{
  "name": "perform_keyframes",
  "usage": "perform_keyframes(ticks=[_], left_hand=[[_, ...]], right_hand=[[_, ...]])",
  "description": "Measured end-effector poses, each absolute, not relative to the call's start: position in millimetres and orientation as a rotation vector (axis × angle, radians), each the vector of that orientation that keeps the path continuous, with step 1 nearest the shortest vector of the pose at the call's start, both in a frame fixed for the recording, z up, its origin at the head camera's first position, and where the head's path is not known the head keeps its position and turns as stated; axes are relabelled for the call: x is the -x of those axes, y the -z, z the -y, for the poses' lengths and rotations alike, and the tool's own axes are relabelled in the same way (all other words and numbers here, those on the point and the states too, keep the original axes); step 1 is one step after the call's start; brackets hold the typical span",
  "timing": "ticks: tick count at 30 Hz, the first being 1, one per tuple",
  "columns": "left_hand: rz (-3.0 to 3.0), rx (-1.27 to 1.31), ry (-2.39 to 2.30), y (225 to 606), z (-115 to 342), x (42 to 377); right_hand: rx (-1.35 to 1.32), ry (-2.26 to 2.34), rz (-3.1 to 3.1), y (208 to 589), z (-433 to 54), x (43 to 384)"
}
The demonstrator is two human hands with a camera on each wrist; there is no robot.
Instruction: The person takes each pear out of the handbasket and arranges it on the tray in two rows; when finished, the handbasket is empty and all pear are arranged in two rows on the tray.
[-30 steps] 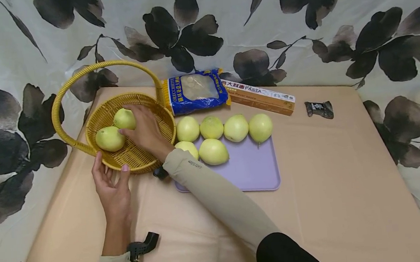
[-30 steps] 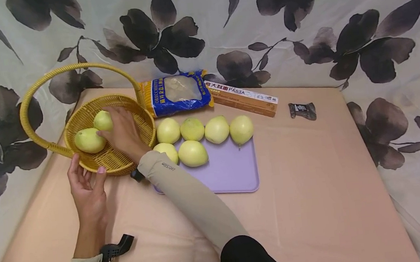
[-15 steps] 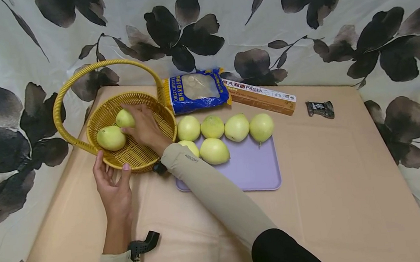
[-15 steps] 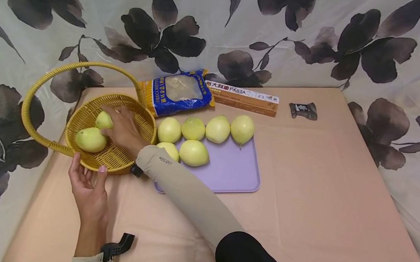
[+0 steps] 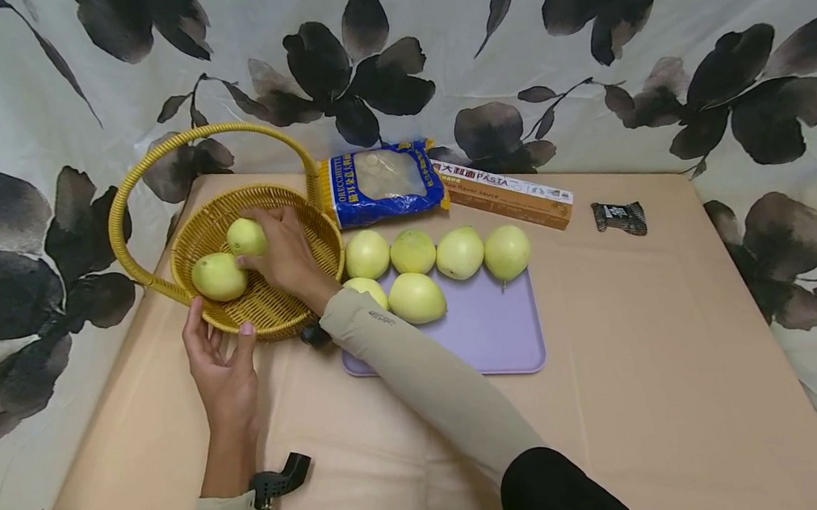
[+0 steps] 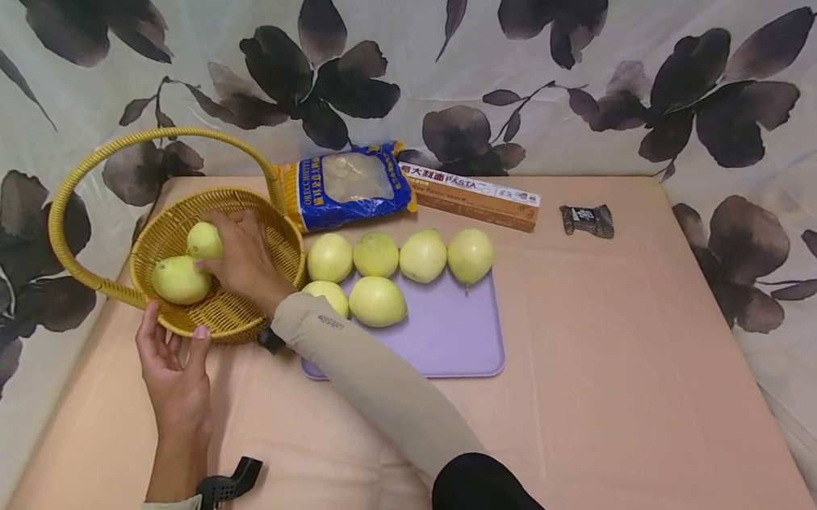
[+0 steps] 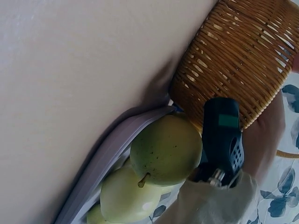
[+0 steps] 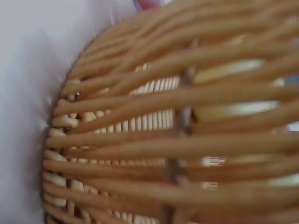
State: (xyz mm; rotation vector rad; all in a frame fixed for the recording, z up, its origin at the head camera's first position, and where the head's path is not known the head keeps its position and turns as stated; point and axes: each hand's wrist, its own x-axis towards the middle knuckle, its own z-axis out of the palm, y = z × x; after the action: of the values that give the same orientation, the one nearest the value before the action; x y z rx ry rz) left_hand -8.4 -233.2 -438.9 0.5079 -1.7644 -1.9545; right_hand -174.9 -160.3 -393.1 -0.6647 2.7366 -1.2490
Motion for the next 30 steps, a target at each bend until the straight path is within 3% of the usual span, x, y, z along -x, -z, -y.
perform_keyframes(ticks=[18, 30], left_hand=[[1.788, -0.523, 1.959, 440, 234, 11], [1.771, -0.523, 1.964, 441, 234, 11]], right_hand=[[0.881, 1.562, -2.574, 355, 77, 114], [0.863, 1.698, -2.588, 365, -5, 86]])
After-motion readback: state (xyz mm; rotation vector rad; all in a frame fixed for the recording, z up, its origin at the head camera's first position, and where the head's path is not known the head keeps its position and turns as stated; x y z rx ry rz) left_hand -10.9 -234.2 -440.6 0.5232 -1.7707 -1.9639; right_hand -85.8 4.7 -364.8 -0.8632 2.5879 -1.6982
